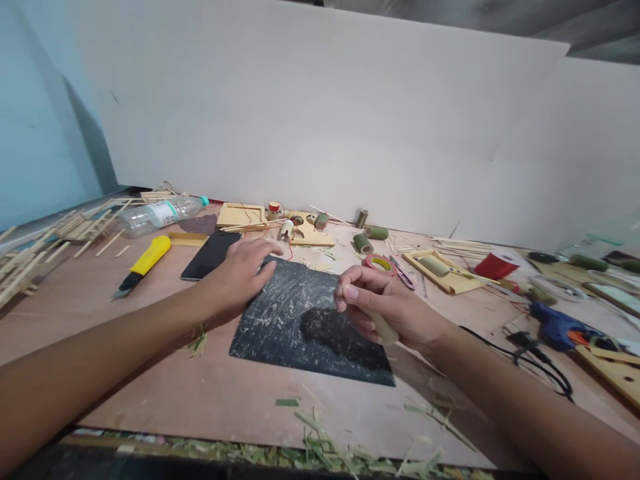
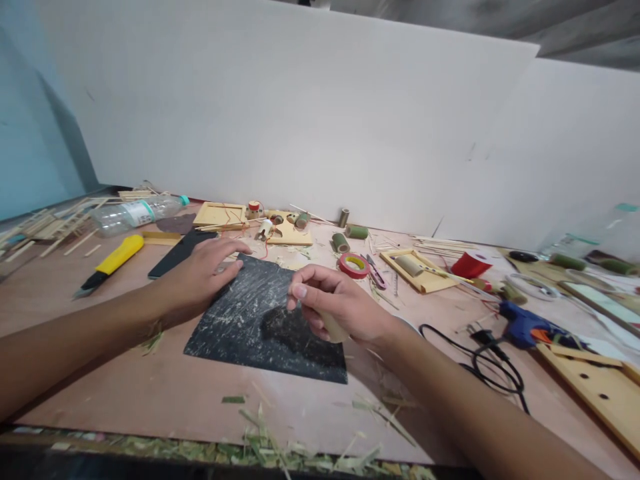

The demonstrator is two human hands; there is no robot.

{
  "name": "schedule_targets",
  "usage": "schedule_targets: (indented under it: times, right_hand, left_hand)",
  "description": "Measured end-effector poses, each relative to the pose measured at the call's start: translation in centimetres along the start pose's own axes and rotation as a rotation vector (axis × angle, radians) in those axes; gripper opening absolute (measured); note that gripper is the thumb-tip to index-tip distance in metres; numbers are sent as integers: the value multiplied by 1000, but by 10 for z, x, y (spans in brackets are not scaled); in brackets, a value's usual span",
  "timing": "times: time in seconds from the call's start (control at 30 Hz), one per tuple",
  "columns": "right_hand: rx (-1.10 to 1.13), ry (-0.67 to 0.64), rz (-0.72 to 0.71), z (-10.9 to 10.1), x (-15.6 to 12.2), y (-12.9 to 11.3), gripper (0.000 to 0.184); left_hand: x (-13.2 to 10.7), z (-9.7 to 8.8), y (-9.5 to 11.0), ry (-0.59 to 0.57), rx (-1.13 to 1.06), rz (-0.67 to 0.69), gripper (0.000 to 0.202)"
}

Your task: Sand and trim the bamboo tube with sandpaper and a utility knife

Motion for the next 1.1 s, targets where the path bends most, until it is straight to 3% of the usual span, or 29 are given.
schedule_targets:
  times: [0.33, 0.6, 1.1]
  right_hand:
    - [75, -121, 25, 12, -6, 0, 15]
    - [110, -57, 43, 8, -3, 1, 28]
    - [59, -40, 92, 4, -2, 10, 22]
  left_hand:
    - [1, 4, -3, -13, -1, -10, 31]
    - [0, 4, -2, -31, -5, -20, 32]
    - [-2, 6, -3, -27, -10, -21, 30]
Point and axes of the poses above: each hand's wrist, its own x-axis towards the middle knuckle, its own z-axis out of the palm, y = z × x, the point moved 10 cm from there along x, towards the middle knuckle, and after that the axes turned 9 degrees about x, right-handed, at the moved point
